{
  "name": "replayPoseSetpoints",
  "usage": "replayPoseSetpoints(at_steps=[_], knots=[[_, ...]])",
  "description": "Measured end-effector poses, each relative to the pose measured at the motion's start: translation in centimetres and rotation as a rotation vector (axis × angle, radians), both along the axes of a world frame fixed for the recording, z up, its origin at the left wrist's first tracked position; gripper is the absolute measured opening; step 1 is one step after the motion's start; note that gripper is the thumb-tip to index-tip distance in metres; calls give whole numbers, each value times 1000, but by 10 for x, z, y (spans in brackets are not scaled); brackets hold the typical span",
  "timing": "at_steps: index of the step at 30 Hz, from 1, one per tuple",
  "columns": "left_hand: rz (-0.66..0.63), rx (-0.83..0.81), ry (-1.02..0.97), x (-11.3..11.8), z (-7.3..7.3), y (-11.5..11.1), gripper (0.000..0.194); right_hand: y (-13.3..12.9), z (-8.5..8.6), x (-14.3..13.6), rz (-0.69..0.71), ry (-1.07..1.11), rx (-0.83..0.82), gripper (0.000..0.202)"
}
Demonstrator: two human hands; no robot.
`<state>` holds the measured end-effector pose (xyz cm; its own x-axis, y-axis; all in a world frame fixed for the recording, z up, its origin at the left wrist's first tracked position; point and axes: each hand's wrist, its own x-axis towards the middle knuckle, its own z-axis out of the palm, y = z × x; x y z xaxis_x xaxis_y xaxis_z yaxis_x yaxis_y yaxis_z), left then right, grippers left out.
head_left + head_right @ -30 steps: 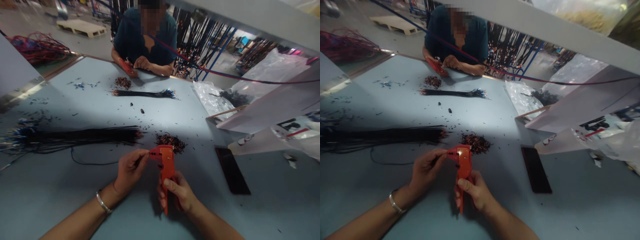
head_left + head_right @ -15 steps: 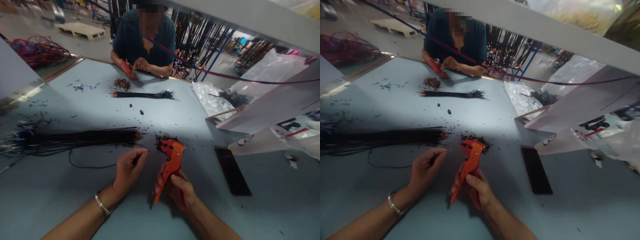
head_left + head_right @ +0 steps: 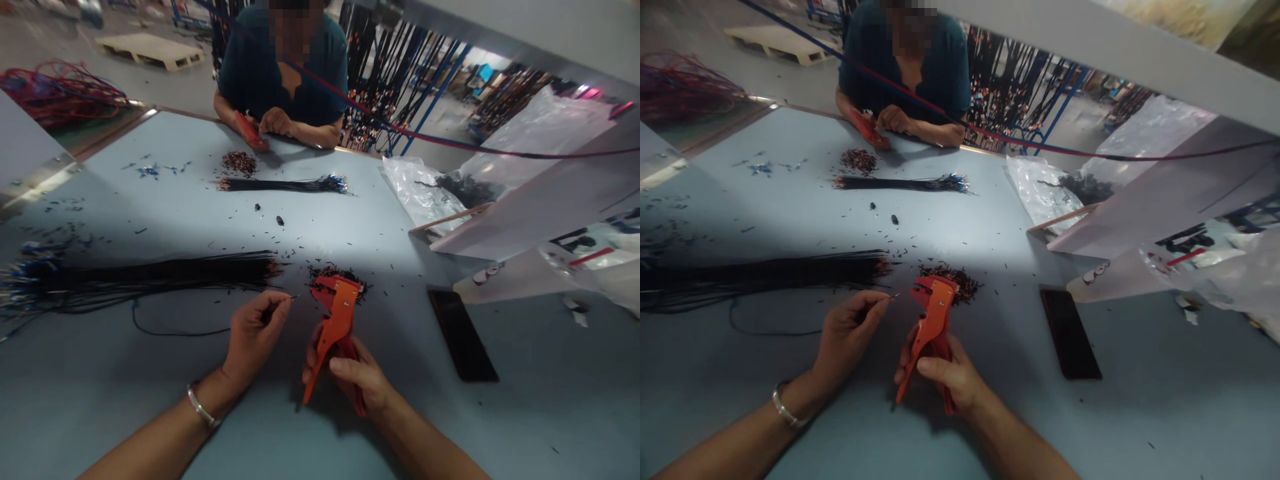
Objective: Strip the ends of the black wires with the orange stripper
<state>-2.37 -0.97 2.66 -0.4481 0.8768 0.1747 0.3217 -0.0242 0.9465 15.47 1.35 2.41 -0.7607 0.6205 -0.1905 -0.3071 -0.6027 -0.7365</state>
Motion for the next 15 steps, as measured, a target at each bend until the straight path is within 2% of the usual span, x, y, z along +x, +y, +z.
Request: replayPoseSetpoints(at_steps=[3, 6, 12, 15], knots=[[-11, -10, -43, 0, 0, 1, 19, 4, 8, 1, -28, -68, 110, 37], [-25, -14, -103, 0, -1, 2, 20, 12, 14, 5, -52, -227, 281, 32], [-49, -20, -262, -2, -5, 4, 21, 25, 26, 6, -103, -713, 911, 14], [-91, 2, -366, -2, -8, 4, 21, 27, 29, 1, -92, -843, 1257, 24]])
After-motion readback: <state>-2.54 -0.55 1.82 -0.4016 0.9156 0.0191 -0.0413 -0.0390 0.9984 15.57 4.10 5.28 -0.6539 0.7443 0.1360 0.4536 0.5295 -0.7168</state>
